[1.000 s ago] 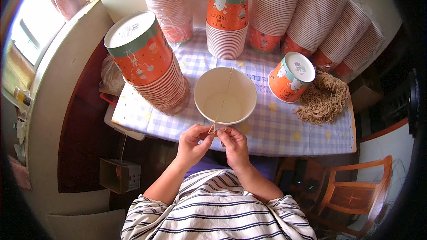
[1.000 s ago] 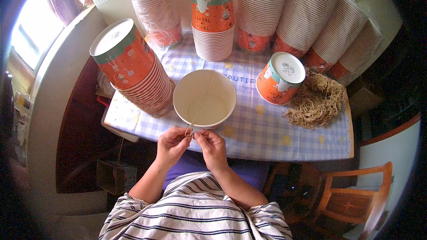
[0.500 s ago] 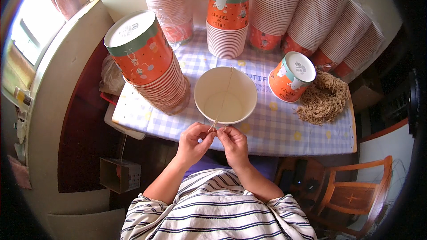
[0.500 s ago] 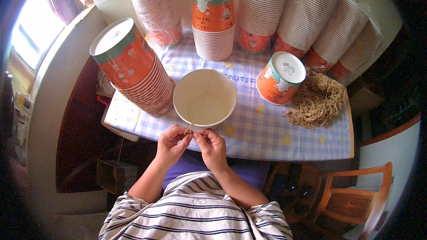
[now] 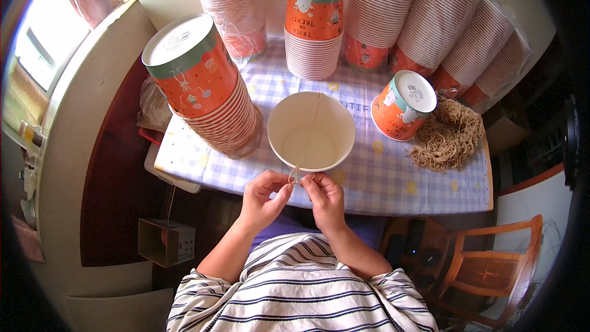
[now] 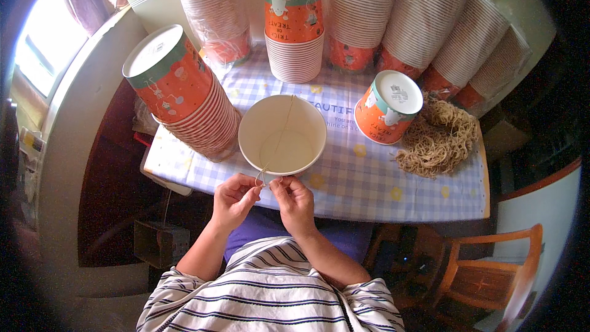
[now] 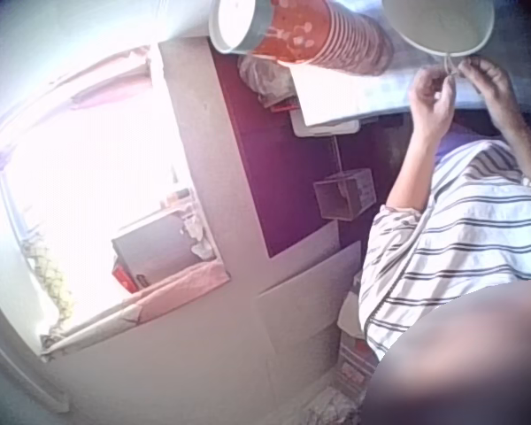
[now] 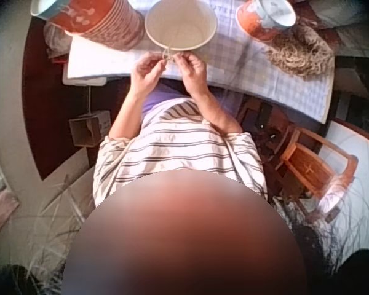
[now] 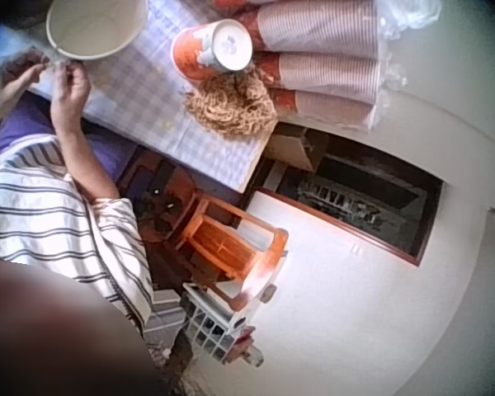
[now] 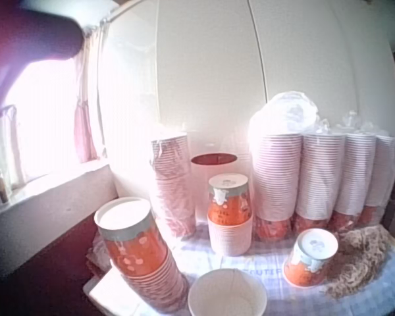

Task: Attaching string handles to plastic buckets by threading them through small holes.

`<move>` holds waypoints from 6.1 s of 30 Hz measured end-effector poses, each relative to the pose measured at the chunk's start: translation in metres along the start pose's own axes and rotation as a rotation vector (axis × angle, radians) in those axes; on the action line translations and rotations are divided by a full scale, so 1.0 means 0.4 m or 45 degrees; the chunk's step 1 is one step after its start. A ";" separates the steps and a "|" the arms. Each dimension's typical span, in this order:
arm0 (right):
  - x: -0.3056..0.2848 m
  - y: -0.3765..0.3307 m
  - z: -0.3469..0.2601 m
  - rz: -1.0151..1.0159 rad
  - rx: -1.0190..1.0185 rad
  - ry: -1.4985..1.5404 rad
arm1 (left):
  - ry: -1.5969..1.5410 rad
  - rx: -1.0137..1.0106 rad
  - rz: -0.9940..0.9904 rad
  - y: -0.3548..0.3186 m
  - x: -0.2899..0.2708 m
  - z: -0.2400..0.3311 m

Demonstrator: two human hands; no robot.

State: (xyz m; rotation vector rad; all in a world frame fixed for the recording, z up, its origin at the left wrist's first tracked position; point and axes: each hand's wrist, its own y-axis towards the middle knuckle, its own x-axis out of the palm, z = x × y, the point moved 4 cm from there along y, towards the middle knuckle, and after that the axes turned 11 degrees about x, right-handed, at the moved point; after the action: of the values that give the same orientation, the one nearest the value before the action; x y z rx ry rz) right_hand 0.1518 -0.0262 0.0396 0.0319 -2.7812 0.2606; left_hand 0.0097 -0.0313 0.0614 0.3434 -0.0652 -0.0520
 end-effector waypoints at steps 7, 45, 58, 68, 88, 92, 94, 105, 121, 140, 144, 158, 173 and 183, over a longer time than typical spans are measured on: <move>-0.001 0.001 0.006 0.006 -0.022 -0.035 | 0.267 0.130 -0.034 0.007 0.001 0.005; 0.007 -0.009 0.054 -0.233 0.361 0.290 | -0.025 -0.022 0.187 -0.033 0.018 -0.025; 0.030 -0.016 0.031 -0.166 0.020 0.140 | 0.225 -0.012 0.213 -0.033 0.007 -0.047; 0.035 -0.017 -0.010 -0.015 0.026 0.281 | 0.219 -0.109 0.321 -0.010 -0.046 -0.081; 0.014 0.016 0.027 -0.159 0.272 0.542 | 0.849 0.781 0.209 -0.014 0.005 0.074; 0.025 0.013 0.019 -0.337 0.433 0.845 | 0.915 0.852 0.140 0.001 0.017 0.105; 0.021 0.014 0.026 -0.408 0.493 0.952 | 0.895 0.770 0.132 0.011 0.019 0.117; 0.003 0.014 0.046 -0.481 0.669 0.888 | -0.086 -0.219 0.076 0.001 -0.011 -0.039; -0.019 0.003 0.035 -0.260 0.514 0.510 | -0.331 -0.340 -0.139 0.027 0.037 -0.060; -0.013 0.007 0.035 -0.282 0.460 0.203 | -0.178 -0.355 0.342 0.034 0.061 -0.029; -0.008 0.006 0.039 -0.312 0.486 0.238 | -0.206 -0.336 0.419 0.033 0.056 -0.037; 0.000 0.005 0.053 -0.317 0.502 0.302 | -0.302 -0.436 0.388 0.031 0.069 -0.034; -0.004 0.015 0.044 -0.253 0.484 0.325 | -0.209 -0.291 0.419 0.045 0.059 -0.048; -0.009 0.020 0.046 -0.297 0.454 0.299 | -0.141 -0.313 0.453 0.049 0.073 -0.029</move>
State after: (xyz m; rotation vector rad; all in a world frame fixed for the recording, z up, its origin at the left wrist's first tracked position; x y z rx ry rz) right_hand 0.1485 -0.0217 0.0199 0.3840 -2.4376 0.6500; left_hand 0.0406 -0.0107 0.0589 0.0792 -0.2267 0.2716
